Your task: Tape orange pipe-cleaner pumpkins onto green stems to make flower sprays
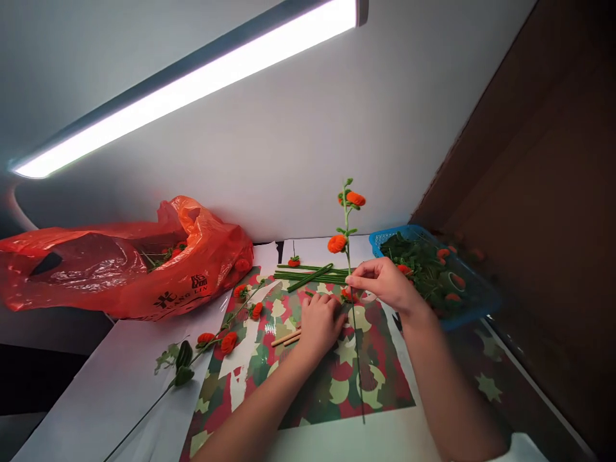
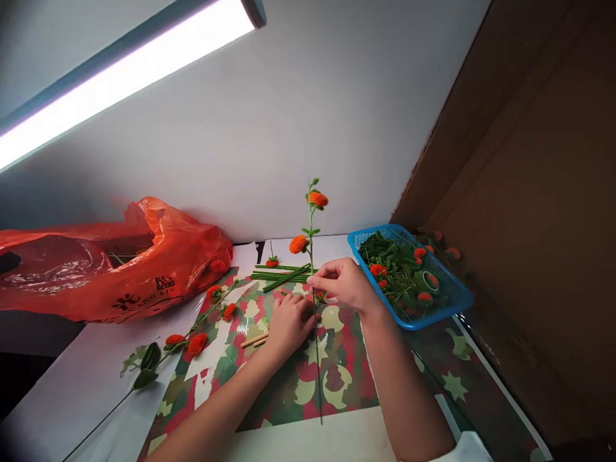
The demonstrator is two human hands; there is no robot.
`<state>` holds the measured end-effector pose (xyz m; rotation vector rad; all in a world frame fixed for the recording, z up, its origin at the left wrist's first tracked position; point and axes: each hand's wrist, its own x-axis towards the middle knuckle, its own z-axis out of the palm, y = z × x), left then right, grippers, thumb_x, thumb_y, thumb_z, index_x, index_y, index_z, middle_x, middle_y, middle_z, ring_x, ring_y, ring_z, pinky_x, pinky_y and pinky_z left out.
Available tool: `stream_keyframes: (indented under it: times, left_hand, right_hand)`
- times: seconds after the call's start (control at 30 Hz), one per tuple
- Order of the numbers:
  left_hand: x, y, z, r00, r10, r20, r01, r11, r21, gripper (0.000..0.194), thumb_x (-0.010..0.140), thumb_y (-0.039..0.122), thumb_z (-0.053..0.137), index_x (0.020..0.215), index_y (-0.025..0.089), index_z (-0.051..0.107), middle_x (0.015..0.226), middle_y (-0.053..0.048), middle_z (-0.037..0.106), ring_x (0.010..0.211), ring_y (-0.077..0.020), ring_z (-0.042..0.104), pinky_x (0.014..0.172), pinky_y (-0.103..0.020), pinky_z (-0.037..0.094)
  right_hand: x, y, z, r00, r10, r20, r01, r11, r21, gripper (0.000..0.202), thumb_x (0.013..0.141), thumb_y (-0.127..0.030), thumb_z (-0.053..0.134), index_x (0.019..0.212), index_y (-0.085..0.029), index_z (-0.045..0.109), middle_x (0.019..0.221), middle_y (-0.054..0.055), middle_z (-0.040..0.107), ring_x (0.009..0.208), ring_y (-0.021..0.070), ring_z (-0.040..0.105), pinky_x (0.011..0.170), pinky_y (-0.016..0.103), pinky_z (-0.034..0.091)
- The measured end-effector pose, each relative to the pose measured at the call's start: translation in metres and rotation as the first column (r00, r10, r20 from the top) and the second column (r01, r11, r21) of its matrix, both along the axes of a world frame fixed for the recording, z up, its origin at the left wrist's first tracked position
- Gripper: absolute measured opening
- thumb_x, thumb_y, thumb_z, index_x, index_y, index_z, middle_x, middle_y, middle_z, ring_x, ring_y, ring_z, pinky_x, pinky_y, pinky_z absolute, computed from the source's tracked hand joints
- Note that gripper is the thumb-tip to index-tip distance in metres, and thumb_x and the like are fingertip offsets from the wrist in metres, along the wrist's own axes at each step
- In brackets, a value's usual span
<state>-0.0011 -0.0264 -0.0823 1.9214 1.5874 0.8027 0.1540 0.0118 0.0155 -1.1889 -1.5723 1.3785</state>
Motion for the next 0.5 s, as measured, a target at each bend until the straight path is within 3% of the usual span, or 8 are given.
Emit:
stream_keyframes:
  times: [0.13,0.27,0.5]
  left_hand:
    - [0.001,0.004,-0.006,0.99,0.049,0.131,-0.043,0.998,-0.055,0.006,0.065,0.018,0.062,0.059,0.019,0.062,0.066,-0.004,0.06,0.078,-0.0231,0.052,0.079,-0.039,0.031]
    - [-0.011,0.013,-0.001,0.935,0.111,0.336,-0.075,0.99,-0.12,0.012,0.067,0.027,0.064,0.06,0.017,0.064,0.059,-0.003,0.06,0.061,-0.0165,0.05,0.065,-0.031,0.036]
    - [-0.022,0.02,0.03,0.637,0.247,0.731,-0.066,0.961,-0.267,0.042,0.071,0.053,0.058,0.088,0.015,0.067,0.072,-0.005,0.063,0.06,-0.0108,0.054,0.059,-0.024,0.043]
  right_hand:
    - [-0.005,-0.002,-0.001,0.999,-0.026,0.04,0.026,1.0,0.005,0.024,0.063,-0.035,0.071,0.056,-0.014,0.063,0.051,0.0,0.058,0.047,0.0099,0.049,0.045,0.022,0.036]
    - [-0.007,-0.001,-0.001,1.0,-0.024,0.013,0.024,1.0,-0.005,0.025,0.063,-0.036,0.071,0.056,-0.013,0.062,0.052,0.002,0.06,0.047,0.0106,0.05,0.045,0.023,0.037]
    - [-0.023,0.0,-0.008,0.995,-0.042,-0.096,0.044,0.999,0.016,0.028,0.062,-0.041,0.071,0.058,-0.014,0.063,0.058,0.003,0.064,0.053,0.0121,0.056,0.05,0.023,0.042]
